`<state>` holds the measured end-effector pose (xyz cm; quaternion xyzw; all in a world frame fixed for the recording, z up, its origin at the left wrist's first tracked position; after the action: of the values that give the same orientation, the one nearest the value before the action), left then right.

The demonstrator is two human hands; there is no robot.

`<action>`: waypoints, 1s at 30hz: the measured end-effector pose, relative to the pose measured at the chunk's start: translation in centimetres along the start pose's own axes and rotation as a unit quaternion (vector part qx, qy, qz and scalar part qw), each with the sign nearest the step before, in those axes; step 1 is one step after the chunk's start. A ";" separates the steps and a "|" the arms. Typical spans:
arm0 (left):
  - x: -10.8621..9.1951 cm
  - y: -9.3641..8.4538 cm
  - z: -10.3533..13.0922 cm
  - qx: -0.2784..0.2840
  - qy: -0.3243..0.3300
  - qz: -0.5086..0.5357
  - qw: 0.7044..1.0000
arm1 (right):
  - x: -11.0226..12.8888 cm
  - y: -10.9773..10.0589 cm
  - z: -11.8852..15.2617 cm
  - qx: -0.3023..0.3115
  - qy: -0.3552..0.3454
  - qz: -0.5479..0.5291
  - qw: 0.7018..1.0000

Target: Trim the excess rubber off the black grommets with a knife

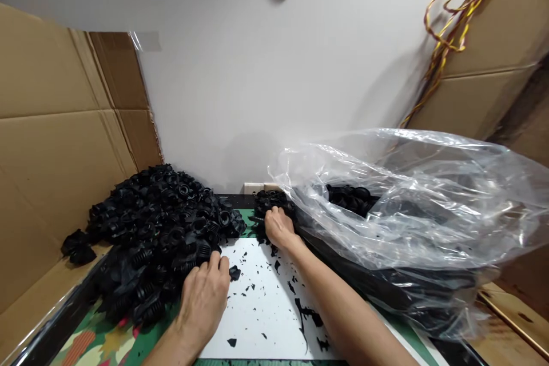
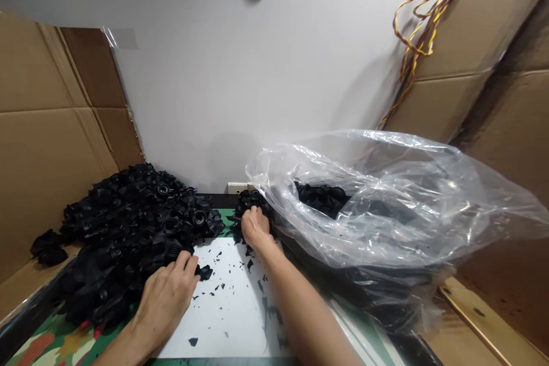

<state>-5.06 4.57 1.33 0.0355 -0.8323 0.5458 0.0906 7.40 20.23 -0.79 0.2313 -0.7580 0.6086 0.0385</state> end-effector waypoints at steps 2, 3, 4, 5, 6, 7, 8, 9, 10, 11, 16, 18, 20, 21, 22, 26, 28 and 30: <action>-0.1 0.1 -0.6 0.038 -0.005 -0.002 0.999 | 0.5 -1.0 0.8 0.002 -0.026 -0.031 0.999; 0.0 0.0 -0.8 0.050 -0.007 0.004 0.999 | 0.6 -1.5 1.4 0.001 -0.040 -0.051 0.998; 0.2 0.0 -0.9 0.058 -0.011 0.011 0.998 | 0.6 -2.2 1.9 -0.004 -0.053 -0.074 0.996; 0.4 -0.1 -0.9 0.063 -0.018 0.020 0.998 | 0.5 -2.8 2.4 -0.011 -0.064 -0.097 0.993; 0.6 -0.2 -1.0 0.062 -0.027 0.032 0.997 | 0.3 -3.4 2.9 -0.020 -0.071 -0.120 0.990; 0.8 -0.4 -1.0 0.054 -0.039 0.050 0.997 | -0.1 -3.9 3.4 -0.030 -0.071 -0.141 0.987; 1.0 -0.7 -1.0 0.039 -0.054 0.074 0.995 | -0.6 -4.4 3.7 -0.041 -0.066 -0.160 0.984; 1.2 -1.0 -1.2 0.019 -0.072 0.107 0.992 | -1.1 -4.9 4.1 -0.053 -0.058 -0.177 0.981; 1.3 -1.4 -1.3 -0.005 -0.095 0.146 0.985 | -1.7 -5.2 4.4 -0.067 -0.047 -0.191 0.978; 1.4 -1.6 -1.5 -0.026 -0.122 0.192 0.974 | -2.2 -5.6 4.7 -0.081 -0.037 -0.202 0.975; 0.0 -0.2 -2.8 0.005 -0.295 0.543 0.786 | -3.9 -7.4 6.4 -0.160 -0.012 -0.263 0.951; -1.2 1.0 -3.1 0.054 -0.333 0.648 0.683 | -4.0 -7.7 7.1 -0.156 -0.001 -0.306 0.939; -2.1 2.0 -3.2 0.086 -0.341 0.687 0.636 | -4.0 -7.5 7.7 -0.136 0.018 -0.359 0.923; -2.3 2.4 -3.2 0.094 -0.340 0.697 0.624 | -4.0 -7.3 7.9 -0.128 0.030 -0.390 0.911; -2.4 2.8 -3.1 0.100 -0.342 0.710 0.607 | -4.0 -7.1 8.0 -0.125 0.045 -0.421 0.897; -2.0 3.7 -2.6 0.095 -0.363 0.741 0.557 | -4.1 -5.5 8.3 -0.115 0.108 -0.534 0.830; -1.7 3.7 -2.4 0.085 -0.371 0.752 0.538 | -4.0 -4.7 8.5 -0.107 0.116 -0.581 0.798; -1.6 3.7 -2.3 0.078 -0.374 0.765 0.518 | -3.8 -4.4 8.8 -0.096 0.104 -0.615 0.775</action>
<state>-3.81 8.13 -1.42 -0.4076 -0.4499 0.4038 -0.6844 14.48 12.41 -0.41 0.5788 -0.5001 0.3993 0.5054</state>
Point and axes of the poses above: each hand's wrist, its own z-axis away from the middle knuckle, its own y-axis out of the palm, x = y × z, the point moved 5 cm from there along -z, towards the middle knuckle, and after that the axes turned 9 degrees about -x, right-handed, at the moved point
